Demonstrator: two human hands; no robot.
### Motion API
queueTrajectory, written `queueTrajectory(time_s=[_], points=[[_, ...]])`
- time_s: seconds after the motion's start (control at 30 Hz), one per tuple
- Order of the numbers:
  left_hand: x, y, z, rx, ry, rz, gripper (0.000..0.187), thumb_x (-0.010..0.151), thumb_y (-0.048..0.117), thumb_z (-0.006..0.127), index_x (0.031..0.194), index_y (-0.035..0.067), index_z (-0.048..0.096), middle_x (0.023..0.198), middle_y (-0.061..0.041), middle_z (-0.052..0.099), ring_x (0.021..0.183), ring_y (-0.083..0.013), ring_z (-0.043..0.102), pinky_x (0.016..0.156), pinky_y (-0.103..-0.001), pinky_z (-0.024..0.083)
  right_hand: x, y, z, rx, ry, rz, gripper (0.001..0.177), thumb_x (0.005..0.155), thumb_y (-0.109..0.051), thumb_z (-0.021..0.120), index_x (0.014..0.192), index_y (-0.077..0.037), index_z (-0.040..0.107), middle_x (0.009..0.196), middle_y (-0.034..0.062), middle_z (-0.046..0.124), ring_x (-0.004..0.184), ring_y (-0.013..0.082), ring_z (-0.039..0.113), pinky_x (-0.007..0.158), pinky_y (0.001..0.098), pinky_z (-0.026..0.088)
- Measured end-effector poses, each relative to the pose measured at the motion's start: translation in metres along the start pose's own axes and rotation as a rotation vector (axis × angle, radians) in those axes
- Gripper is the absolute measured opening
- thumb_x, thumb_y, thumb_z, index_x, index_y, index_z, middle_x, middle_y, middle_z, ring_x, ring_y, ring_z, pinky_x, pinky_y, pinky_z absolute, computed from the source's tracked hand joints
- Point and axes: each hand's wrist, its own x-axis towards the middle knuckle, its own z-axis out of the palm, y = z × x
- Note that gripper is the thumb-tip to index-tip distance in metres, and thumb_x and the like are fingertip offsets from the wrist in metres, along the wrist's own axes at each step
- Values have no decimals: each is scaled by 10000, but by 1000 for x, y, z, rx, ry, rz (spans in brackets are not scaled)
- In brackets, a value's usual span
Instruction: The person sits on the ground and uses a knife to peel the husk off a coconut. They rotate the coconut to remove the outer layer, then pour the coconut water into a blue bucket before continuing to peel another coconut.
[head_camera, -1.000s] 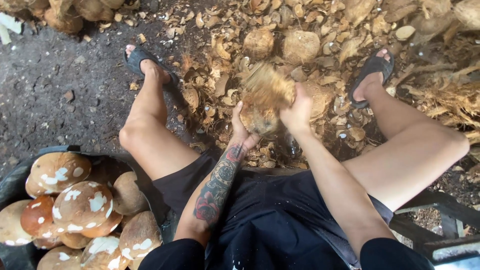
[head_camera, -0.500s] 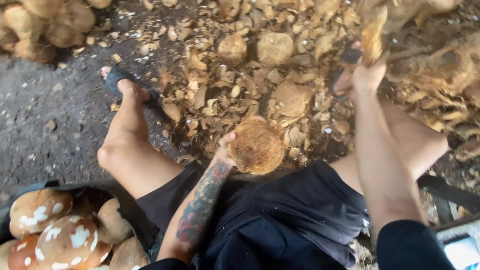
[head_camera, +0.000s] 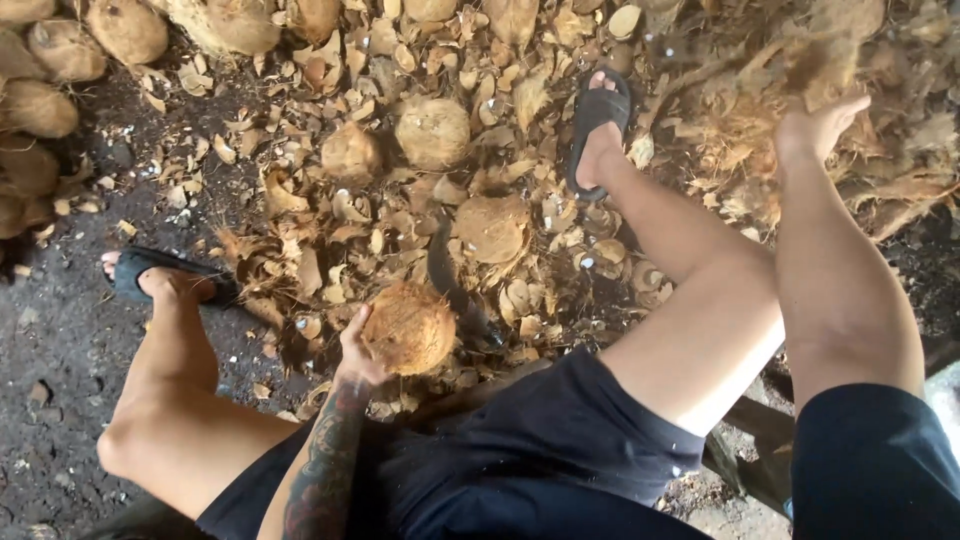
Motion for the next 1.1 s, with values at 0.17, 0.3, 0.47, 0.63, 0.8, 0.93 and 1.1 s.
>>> queueTrajectory(time_s=[0.17,0.3,0.47,0.63,0.8,0.93,1.1], points=[[-61,-34,-5,113,52,-160,1207,718,200,934,1701,151,236,1626,-176,425,1483,-336,488,1275,-513,478,46,40,18,-81,-42,60,893,1225,-179,603,1656,-144,-178,1799,142,36,1487,299,350,1154,399,389],[2,9,14,-693,653,-1315,645,763,704,661,1127,172,642,1320,-168,598,1239,-427,576,923,-730,576,88,82,45,-389,-113,204,835,1195,-405,543,1678,-285,-128,1533,210,532,890,130,676,724,211,616],[-58,-21,-9,101,137,-102,1290,764,862,624,1722,144,144,1746,-93,266,1621,-275,295,1370,-524,290,65,63,62,-152,-176,255,732,1256,-179,467,1699,-290,-104,1809,132,-18,1643,414,68,1334,573,146],[64,41,8,-494,957,-1751,1064,578,751,527,1481,189,514,1544,-115,553,1421,-359,507,1183,-654,396,85,34,75,-1290,-348,205,826,1090,-657,160,1679,-208,-204,1811,112,-84,1662,354,-50,1339,569,-14],[-60,-10,-35,-396,725,-1089,559,928,679,593,1219,207,665,1370,-92,606,1379,-336,535,1095,-637,514,-75,-104,50,-753,-74,-95,942,1201,-313,723,1687,-48,-39,1761,269,-18,1643,485,42,1335,645,95],[3,22,-53,204,269,-82,1369,668,843,676,1694,53,234,1694,-152,349,1572,-293,401,1347,-488,370,-134,-78,110,-602,-288,-957,334,1001,-314,592,1249,-104,670,1096,162,768,970,426,736,791,520,563],[121,125,-41,-765,788,-1322,911,756,605,705,1514,119,565,1441,-226,606,1278,-433,598,1085,-653,447,-473,-44,114,-218,-1136,-489,677,934,-500,686,1510,-255,427,1482,191,430,1339,473,461,865,680,543]])
